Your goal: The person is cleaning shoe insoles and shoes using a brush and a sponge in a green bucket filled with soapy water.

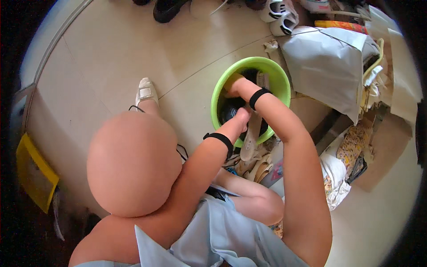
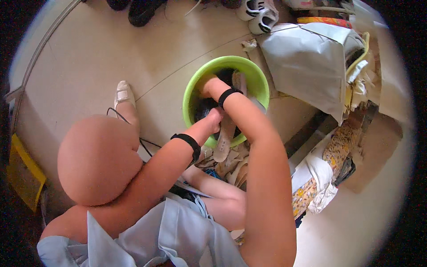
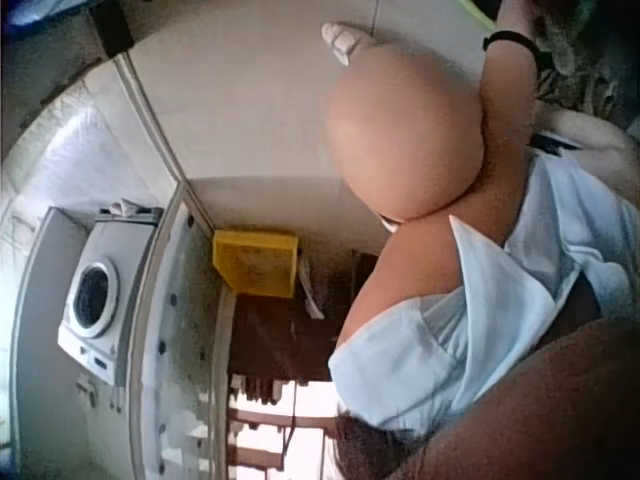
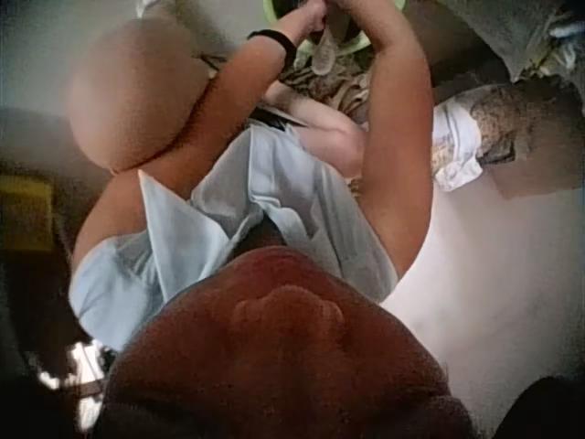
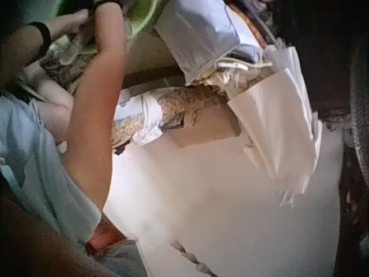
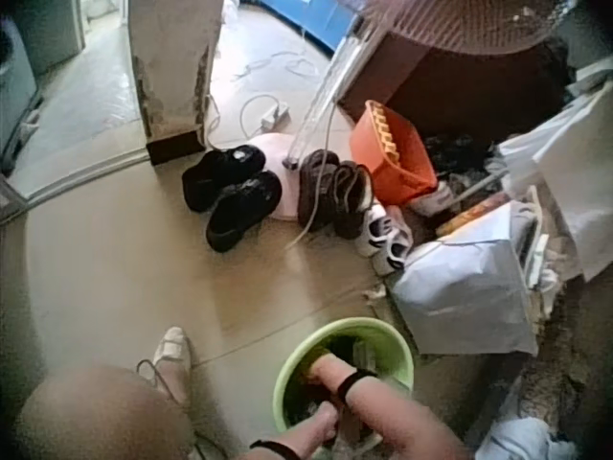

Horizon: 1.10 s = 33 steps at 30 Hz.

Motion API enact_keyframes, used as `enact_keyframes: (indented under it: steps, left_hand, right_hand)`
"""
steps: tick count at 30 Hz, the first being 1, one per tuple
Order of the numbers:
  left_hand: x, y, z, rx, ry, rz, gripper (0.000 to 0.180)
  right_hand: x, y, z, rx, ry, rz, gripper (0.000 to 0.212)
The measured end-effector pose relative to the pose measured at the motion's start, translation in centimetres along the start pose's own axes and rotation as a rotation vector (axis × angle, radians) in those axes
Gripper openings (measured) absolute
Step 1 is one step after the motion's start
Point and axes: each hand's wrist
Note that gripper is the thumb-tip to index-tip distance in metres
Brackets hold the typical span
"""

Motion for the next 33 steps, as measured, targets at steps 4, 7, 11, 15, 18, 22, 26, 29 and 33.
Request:
enact_keyframes:
  steps: [4, 7, 11, 15, 18, 22, 26, 29, 33]
  left_hand:
    - [0.1, -1.0, -0.2, 0.081, -0.016, -0.114, 0.031]
    - [0.0, -1.5, -0.1, 0.088, -0.074, -0.211, 0.032]
    - [-0.2, -1.5, -0.4, 0.114, -0.183, -0.393, 0.033]
    - [-1.2, -1.2, -0.6, 0.16, -0.323, -0.634, 0.034]
    - [-2.1, -1.0, -0.6, 0.19, -0.41, -0.778, 0.035]
    - [-2.8, -0.6, -0.5, 0.207, -0.498, -0.902, 0.036]
    - [-3.0, 0.1, -0.6, 0.202, -0.575, -0.994, 0.037]
    - [-3.2, 1.7, -1.0, 0.312, -0.564, -0.933, 0.038]
    - [-2.2, 0.3, -0.9, 0.207, -0.345, -0.99, 0.044]
  right_hand:
    - [0.2, -0.5, -0.8, -0.175, -0.025, 0.106, 0.042]
    - [0.6, -2.5, -1.9, -0.196, -0.123, 0.112, 0.044]
    - [1.1, -4.2, -3.5, -0.379, -0.174, -0.013, 0.043]
    - [2.1, -4.8, -4.7, -0.524, -0.21, -0.114, 0.043]
    - [2.5, -5.1, -5.5, -0.541, -0.202, -0.085, 0.047]
    - [3.4, -6.0, -5.9, -0.517, -0.229, -0.084, 0.043]
    - [4.6, -6.6, -5.3, -0.386, -0.296, -0.071, 0.038]
    - [1.8, -1.2, -4.0, -0.427, -0.28, -0.051, 0.037]
    - [5.6, -5.3, -2.7, -0.35, -0.433, -0.045, 0.035]
Point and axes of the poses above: each hand's wrist, its own z-axis away from the middle knuckle, its own y-axis out of the back of the hand, x = y × z, and after that the axes turned 1 degree about -z, right-handed
